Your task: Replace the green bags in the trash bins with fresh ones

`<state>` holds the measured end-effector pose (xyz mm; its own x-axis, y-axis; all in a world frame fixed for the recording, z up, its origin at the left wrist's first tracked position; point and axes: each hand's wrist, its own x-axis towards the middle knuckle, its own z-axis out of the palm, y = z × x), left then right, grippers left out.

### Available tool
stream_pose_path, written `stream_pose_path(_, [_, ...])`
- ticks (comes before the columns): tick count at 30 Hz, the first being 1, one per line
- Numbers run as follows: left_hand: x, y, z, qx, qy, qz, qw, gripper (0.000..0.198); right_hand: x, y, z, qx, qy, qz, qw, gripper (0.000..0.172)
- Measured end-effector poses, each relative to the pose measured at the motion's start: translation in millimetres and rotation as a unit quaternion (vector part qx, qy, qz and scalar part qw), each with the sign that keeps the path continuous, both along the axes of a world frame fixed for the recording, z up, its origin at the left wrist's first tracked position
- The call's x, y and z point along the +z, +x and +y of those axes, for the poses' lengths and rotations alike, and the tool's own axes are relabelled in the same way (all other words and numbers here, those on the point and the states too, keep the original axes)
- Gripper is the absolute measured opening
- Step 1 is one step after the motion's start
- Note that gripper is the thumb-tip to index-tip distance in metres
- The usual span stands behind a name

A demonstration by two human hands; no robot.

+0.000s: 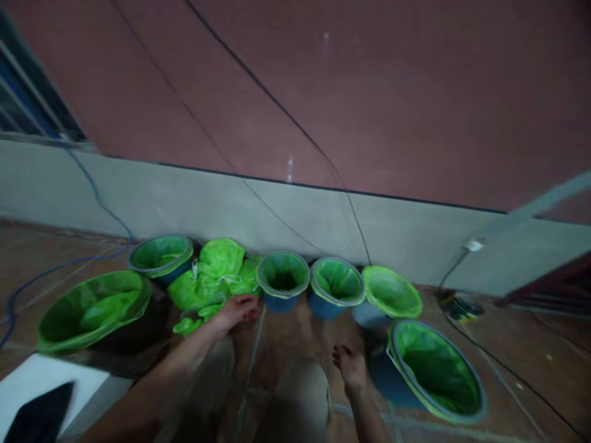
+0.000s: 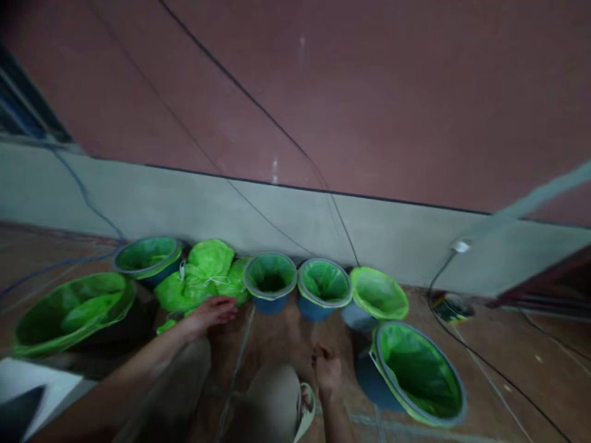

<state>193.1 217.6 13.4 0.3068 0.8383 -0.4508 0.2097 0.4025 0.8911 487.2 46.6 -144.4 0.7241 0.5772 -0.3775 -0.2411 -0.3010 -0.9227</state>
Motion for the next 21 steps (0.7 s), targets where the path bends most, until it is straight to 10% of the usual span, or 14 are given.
stream_pose_path(11, [-37.2,-216.6,32.7,0.357,-0.042,-0.033,0.933,0.019,92.5,-186.3,172.9,0.395,0.001,-0.106,0.912,0.027])
stream_pose_path(21, [-86.6,-271.6,201.7,0.452,-0.12,-0.065,0.882,0.025,83.3,-351.2,359.0,0.526,-0.048,-0.354,0.772,0.03])
